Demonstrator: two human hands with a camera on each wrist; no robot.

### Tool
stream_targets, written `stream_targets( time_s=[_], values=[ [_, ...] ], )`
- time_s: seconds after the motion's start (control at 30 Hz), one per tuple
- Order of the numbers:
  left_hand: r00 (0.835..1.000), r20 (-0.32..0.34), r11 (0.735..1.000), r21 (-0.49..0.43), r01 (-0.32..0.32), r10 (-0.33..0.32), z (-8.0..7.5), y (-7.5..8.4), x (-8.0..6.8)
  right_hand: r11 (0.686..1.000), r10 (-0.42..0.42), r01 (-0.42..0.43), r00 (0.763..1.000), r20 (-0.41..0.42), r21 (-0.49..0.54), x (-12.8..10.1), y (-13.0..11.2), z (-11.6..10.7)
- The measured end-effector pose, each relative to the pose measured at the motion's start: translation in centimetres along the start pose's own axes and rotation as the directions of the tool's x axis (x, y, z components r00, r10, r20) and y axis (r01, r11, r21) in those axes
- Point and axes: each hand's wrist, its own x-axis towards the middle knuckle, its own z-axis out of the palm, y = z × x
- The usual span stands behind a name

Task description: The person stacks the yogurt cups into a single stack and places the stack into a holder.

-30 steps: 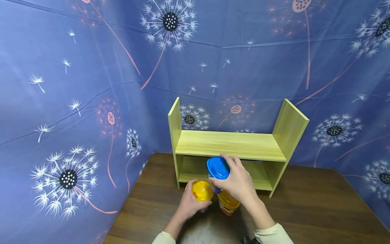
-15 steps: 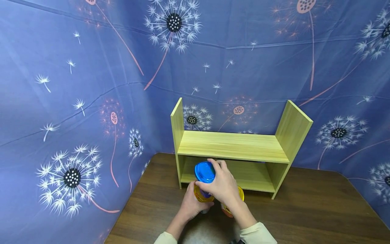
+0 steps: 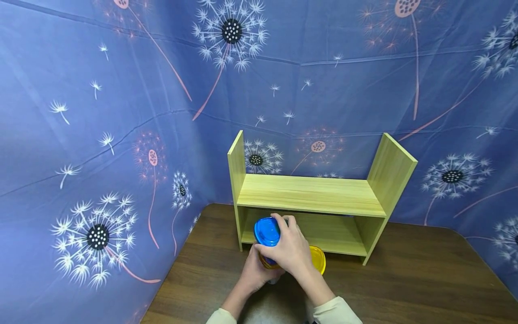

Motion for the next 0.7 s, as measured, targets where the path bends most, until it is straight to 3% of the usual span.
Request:
stream_targets(
  time_s=[0.2,0.43,0.57,0.7],
  values=[
    [1.000,0.000,1.000,0.016,0.008,-0.008,0.1,-0.3,0.1,1.000,0.009,-0.009,1.000,0.002,0.000,-0.3,0.2,0.1],
    [0.999,-0.025,0.997,0.076,-0.028,0.030,0.5,-0.8,0.4,0.999,0.005,-0.006,1.000,0.005,0.044,-1.1,0.7,-0.7],
    [0.998,-0.058,0.996,0.086,-0.021,0.026,0.6,-0.9,0.4,0.995,-0.012,0.016,0.999,-0.034,0.097,-2.2,2.5,-1.6],
    [0.996,-0.085,0.997,0.076,-0.024,0.031,0.5,-0.7,0.4,0.998,-0.021,0.025,0.998,-0.067,0.061,-3.1,5.4,-1.9]
  ],
)
